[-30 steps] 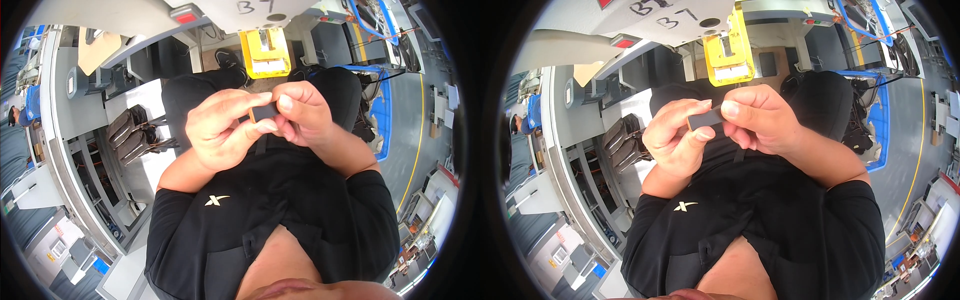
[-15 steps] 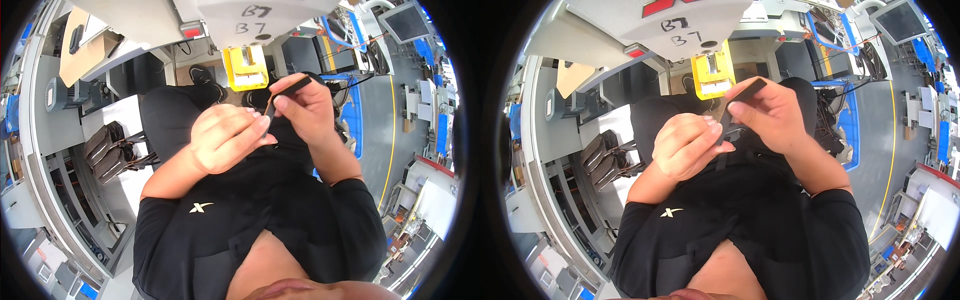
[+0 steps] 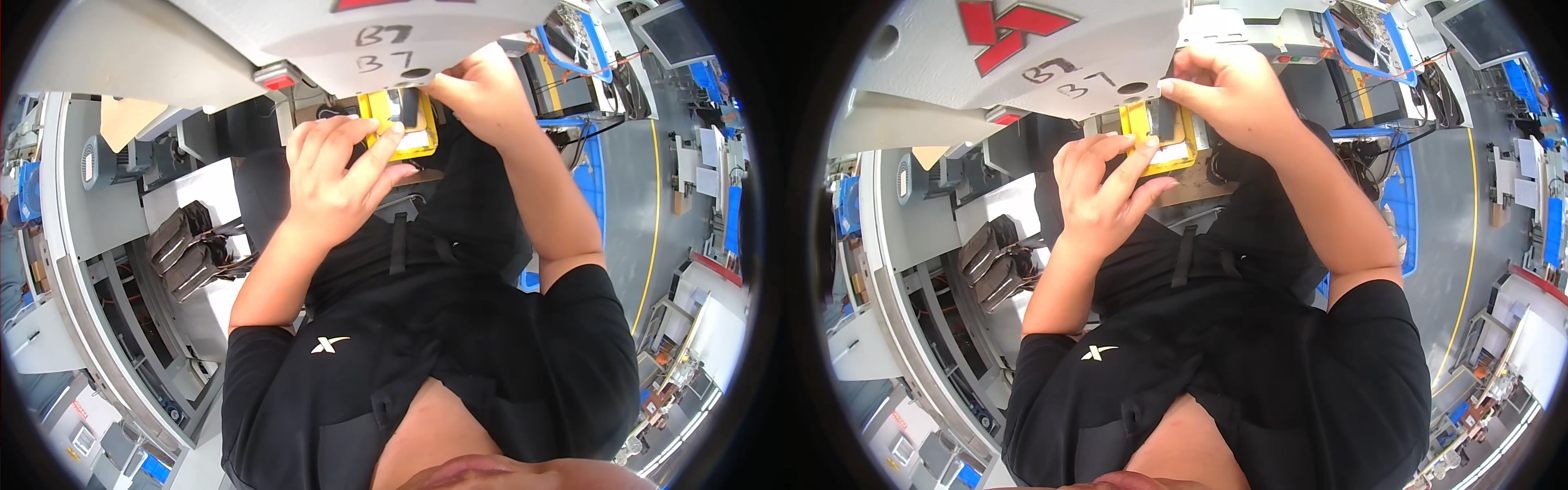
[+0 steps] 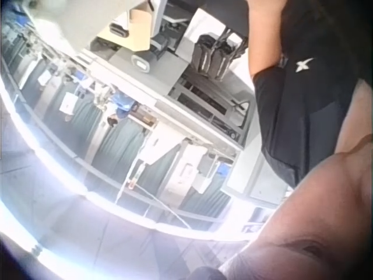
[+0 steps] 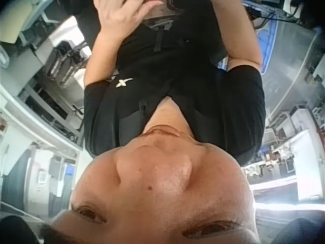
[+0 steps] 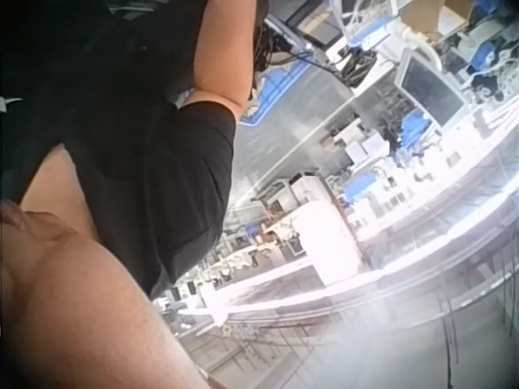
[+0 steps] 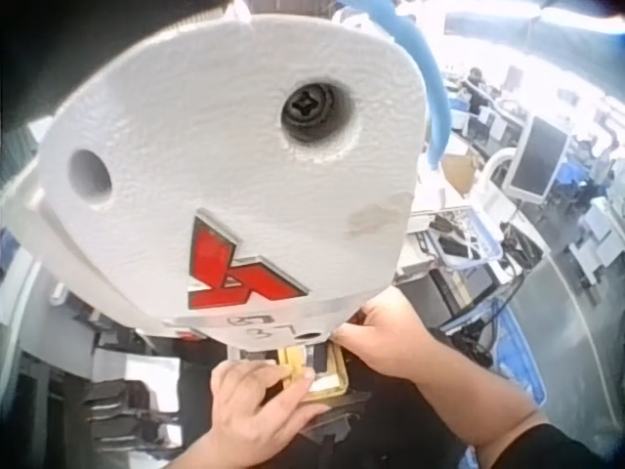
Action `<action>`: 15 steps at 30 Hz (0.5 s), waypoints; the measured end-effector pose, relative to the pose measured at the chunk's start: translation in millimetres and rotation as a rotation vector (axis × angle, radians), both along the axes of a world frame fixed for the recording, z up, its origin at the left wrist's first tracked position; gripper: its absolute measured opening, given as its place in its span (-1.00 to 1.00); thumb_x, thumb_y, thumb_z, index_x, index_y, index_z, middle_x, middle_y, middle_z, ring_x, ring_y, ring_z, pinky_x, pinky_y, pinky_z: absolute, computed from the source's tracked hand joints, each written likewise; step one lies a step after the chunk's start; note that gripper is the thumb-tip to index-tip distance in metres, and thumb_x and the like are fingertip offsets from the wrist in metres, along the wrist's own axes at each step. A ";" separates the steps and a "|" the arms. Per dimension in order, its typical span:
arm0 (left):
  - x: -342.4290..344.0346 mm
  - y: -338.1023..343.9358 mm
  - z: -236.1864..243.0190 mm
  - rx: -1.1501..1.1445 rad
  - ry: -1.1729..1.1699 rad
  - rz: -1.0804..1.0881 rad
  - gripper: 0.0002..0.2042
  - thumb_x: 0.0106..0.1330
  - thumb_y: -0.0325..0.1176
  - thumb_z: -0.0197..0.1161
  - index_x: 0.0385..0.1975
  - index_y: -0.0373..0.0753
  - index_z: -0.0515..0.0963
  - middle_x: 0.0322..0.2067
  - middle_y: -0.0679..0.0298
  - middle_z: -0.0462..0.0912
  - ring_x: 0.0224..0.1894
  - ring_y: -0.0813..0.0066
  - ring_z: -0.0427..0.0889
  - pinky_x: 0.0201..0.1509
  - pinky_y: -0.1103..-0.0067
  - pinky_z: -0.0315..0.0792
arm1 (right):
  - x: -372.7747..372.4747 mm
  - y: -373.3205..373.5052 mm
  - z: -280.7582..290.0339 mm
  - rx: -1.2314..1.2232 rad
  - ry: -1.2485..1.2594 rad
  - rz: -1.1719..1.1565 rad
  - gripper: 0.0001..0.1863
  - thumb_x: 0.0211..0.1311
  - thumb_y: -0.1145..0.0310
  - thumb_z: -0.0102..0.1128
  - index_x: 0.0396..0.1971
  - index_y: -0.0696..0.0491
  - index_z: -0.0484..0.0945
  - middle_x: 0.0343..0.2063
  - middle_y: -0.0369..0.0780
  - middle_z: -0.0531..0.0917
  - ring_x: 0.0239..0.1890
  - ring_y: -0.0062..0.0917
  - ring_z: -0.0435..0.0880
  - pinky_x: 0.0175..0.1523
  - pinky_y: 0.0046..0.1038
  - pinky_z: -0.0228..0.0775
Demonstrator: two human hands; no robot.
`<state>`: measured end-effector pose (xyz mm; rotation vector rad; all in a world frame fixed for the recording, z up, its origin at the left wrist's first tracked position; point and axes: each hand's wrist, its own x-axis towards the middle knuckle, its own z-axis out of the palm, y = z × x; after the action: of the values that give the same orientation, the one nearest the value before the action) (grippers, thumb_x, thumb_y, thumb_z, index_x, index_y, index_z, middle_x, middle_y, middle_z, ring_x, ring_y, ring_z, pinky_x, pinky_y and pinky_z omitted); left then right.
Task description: Sewing and assembling a leather pouch using an industrial sewing machine.
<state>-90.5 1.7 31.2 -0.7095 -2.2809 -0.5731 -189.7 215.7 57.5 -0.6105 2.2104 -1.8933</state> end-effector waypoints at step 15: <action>-10.4 1.8 2.3 -0.138 -0.063 0.101 -0.41 -0.18 -0.15 0.60 0.01 0.08 0.72 -0.11 0.35 0.57 -0.02 0.31 0.56 0.08 0.32 0.30 | -8.7 -20.4 4.2 0.444 0.539 -0.075 -0.72 0.23 0.41 0.23 -0.07 0.04 0.73 -0.31 -0.16 0.78 -0.24 -0.36 0.76 -0.03 -0.37 0.58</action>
<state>-100.9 3.5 33.5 -0.6455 -2.4168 -0.3991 -198.4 195.3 61.7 -1.0523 2.8901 -1.2855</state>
